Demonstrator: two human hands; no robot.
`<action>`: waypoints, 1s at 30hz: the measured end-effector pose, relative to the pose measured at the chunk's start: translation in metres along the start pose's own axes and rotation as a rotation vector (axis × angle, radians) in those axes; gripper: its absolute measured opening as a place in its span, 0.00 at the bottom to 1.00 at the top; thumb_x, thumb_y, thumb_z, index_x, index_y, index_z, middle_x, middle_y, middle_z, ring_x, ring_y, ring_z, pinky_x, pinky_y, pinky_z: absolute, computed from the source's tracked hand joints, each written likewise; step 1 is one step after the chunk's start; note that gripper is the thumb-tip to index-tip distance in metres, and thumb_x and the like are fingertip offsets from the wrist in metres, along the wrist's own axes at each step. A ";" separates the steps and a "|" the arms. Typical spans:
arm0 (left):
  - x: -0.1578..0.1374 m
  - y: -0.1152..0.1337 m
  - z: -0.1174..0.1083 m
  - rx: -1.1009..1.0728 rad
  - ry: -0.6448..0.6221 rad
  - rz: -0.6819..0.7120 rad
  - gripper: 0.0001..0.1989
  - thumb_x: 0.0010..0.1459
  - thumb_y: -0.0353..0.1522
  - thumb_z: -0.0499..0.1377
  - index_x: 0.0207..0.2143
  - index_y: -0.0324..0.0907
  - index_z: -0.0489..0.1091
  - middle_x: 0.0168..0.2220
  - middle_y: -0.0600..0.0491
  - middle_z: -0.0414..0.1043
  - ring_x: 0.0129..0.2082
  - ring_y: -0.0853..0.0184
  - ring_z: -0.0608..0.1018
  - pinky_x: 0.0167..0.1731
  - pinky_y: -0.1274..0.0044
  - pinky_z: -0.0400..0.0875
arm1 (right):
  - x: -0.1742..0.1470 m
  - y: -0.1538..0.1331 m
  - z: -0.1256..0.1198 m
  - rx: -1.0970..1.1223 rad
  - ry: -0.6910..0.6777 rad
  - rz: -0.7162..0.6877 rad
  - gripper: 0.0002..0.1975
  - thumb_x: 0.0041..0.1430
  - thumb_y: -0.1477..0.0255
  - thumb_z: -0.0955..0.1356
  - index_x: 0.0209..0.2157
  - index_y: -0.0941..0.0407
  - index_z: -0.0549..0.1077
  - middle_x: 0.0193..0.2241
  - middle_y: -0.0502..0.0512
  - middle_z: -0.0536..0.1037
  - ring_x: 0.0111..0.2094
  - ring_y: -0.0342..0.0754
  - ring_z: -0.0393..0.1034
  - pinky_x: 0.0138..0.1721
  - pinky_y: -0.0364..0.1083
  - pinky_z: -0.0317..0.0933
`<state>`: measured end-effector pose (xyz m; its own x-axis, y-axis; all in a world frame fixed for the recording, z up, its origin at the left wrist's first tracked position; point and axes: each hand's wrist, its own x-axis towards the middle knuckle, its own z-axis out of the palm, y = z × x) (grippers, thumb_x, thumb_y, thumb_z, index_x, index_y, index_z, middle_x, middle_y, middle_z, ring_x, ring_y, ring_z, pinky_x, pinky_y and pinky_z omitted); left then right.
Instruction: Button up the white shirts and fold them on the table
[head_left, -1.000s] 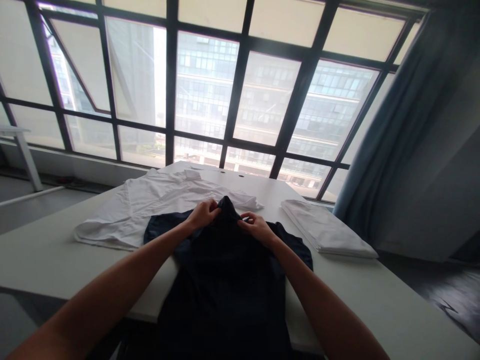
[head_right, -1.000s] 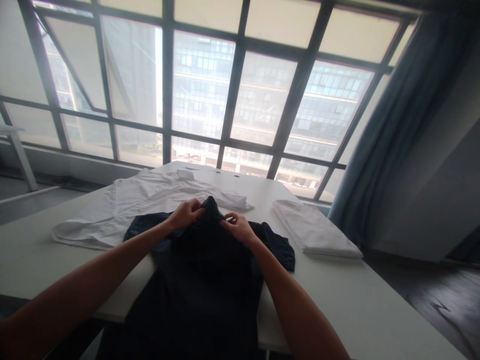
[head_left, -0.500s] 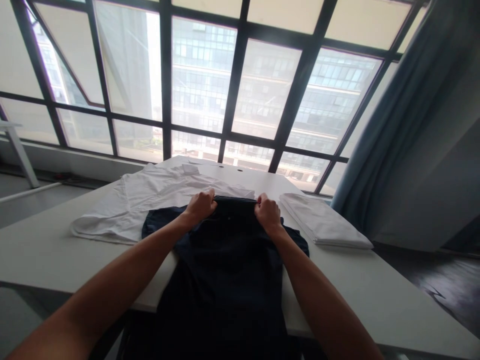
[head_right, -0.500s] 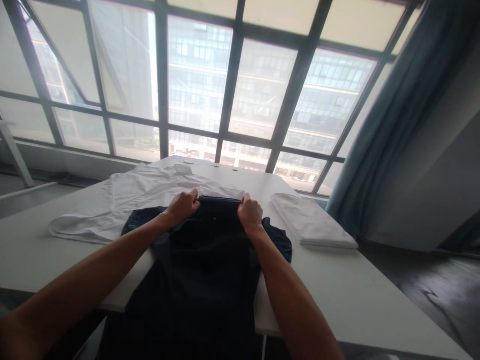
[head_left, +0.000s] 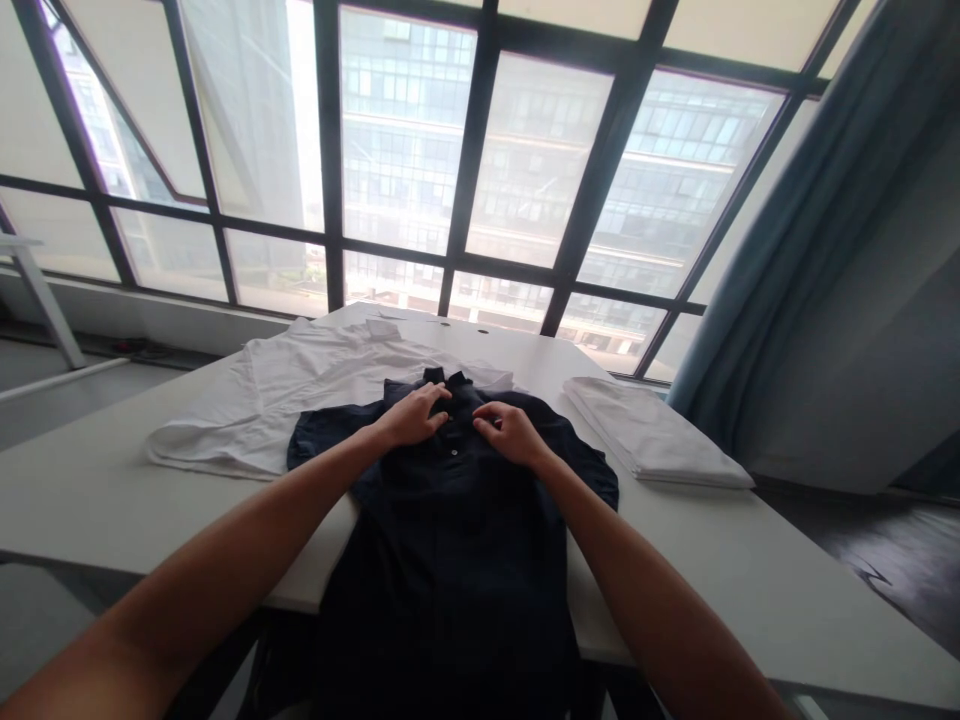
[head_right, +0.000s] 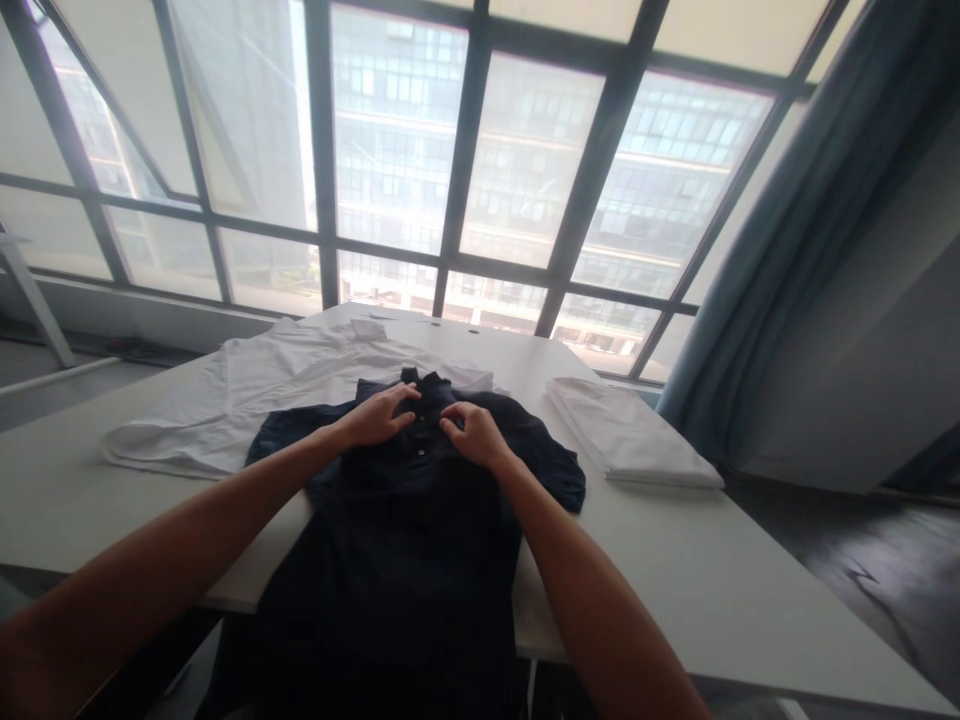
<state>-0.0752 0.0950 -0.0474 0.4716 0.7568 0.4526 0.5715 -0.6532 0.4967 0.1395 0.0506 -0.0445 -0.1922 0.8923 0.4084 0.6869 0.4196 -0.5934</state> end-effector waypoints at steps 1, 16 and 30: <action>-0.002 -0.002 0.002 0.076 -0.070 0.013 0.16 0.56 0.32 0.59 0.48 0.40 0.74 0.59 0.44 0.68 0.61 0.55 0.68 0.61 0.68 0.60 | -0.003 -0.004 0.006 -0.093 -0.059 0.001 0.09 0.59 0.67 0.68 0.39 0.55 0.77 0.38 0.55 0.81 0.41 0.50 0.74 0.46 0.47 0.64; -0.010 -0.002 0.025 0.298 -0.299 0.011 0.16 0.61 0.36 0.58 0.50 0.48 0.77 0.46 0.51 0.77 0.46 0.59 0.78 0.45 0.76 0.71 | -0.005 -0.023 0.021 -0.523 -0.383 0.298 0.13 0.59 0.62 0.66 0.36 0.54 0.79 0.38 0.58 0.81 0.41 0.54 0.75 0.35 0.44 0.61; -0.008 -0.004 0.032 0.144 -0.149 -0.104 0.13 0.60 0.35 0.57 0.42 0.41 0.78 0.39 0.48 0.80 0.41 0.59 0.80 0.40 0.76 0.71 | 0.002 0.008 0.042 -0.357 -0.031 0.181 0.10 0.60 0.67 0.65 0.37 0.55 0.76 0.34 0.55 0.80 0.37 0.50 0.73 0.37 0.43 0.60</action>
<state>-0.0598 0.0925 -0.0764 0.4934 0.8219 0.2847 0.7072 -0.5697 0.4189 0.1153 0.0632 -0.0775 -0.0635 0.9534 0.2950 0.9108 0.1762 -0.3733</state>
